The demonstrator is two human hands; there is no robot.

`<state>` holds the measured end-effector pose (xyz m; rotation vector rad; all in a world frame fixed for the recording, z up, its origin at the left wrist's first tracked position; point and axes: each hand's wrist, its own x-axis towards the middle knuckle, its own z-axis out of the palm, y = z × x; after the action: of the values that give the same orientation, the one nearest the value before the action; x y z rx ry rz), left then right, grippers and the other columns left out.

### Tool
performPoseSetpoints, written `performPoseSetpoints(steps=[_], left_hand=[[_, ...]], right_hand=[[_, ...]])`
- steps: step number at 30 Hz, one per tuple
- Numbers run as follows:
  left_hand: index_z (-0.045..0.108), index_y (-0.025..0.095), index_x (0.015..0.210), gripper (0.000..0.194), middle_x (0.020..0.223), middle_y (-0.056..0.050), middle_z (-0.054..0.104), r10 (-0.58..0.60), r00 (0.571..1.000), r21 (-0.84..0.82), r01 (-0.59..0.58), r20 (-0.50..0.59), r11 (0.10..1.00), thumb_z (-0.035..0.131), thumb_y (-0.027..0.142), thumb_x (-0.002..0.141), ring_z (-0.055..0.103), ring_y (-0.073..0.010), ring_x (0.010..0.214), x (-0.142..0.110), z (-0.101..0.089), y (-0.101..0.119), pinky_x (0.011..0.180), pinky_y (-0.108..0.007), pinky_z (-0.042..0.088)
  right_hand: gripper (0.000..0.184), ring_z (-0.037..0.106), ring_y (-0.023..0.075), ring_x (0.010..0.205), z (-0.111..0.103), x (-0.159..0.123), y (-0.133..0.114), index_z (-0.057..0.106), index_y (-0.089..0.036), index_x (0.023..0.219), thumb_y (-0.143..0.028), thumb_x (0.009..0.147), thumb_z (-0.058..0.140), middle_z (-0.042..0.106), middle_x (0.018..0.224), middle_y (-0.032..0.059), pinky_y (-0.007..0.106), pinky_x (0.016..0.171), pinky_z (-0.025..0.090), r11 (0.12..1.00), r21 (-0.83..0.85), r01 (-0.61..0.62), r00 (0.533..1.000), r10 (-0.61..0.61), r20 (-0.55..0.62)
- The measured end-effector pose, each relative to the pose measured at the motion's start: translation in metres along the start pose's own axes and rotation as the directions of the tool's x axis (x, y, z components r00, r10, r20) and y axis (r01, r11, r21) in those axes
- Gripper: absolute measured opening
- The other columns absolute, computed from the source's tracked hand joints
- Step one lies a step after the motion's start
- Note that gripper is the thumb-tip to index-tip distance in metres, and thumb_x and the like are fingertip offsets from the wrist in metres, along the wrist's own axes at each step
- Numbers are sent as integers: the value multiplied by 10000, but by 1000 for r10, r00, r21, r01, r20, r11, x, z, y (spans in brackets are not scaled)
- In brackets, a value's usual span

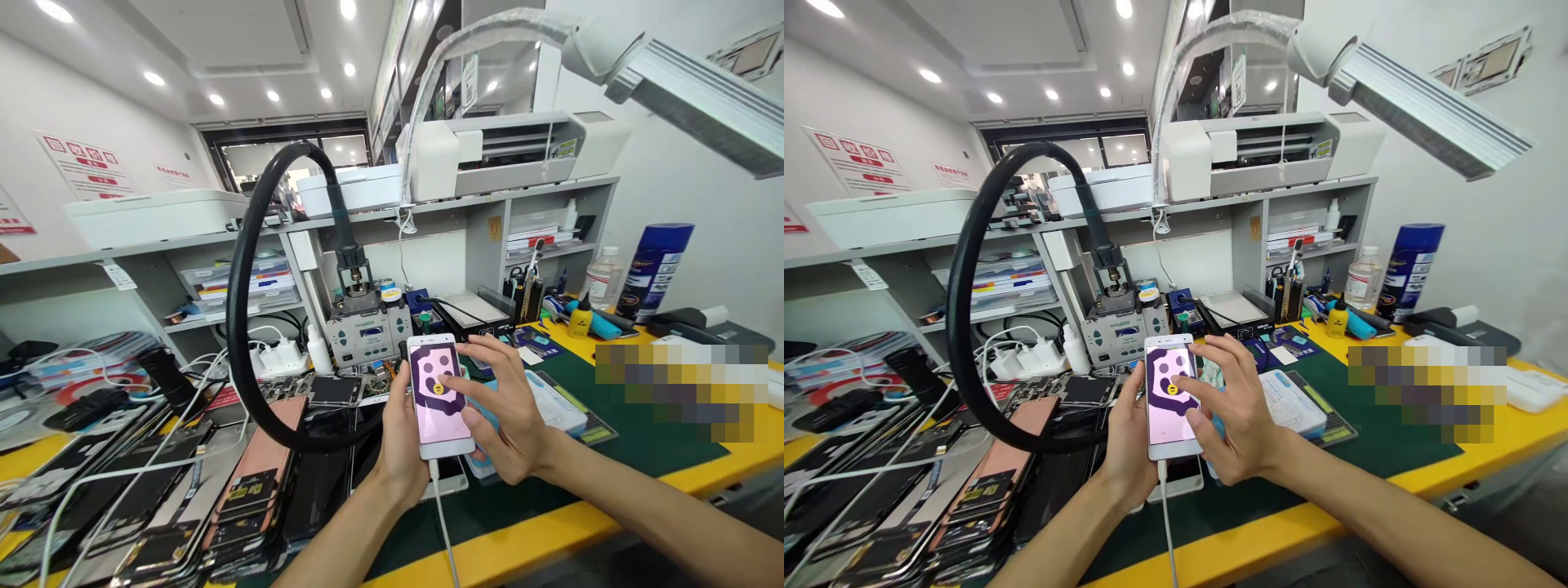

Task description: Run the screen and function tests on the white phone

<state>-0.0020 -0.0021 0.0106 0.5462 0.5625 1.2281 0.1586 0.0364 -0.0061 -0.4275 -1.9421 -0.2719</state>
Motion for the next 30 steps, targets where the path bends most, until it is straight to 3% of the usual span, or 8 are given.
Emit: performPoseSetpoints(steps=[30], left_hand=[[672,131,1306,622,972,-123,764,-11,999,-15,12,36,1000,524,610,939,725,-270,853,-1,-1,-2,807,-358,540]], right_hand=[[419,440,391,1333,1,3,0,686,-206,1207,-191,815,537,509,1393,149,663,1058,374,1000,-12,18,1000,-17,20]])
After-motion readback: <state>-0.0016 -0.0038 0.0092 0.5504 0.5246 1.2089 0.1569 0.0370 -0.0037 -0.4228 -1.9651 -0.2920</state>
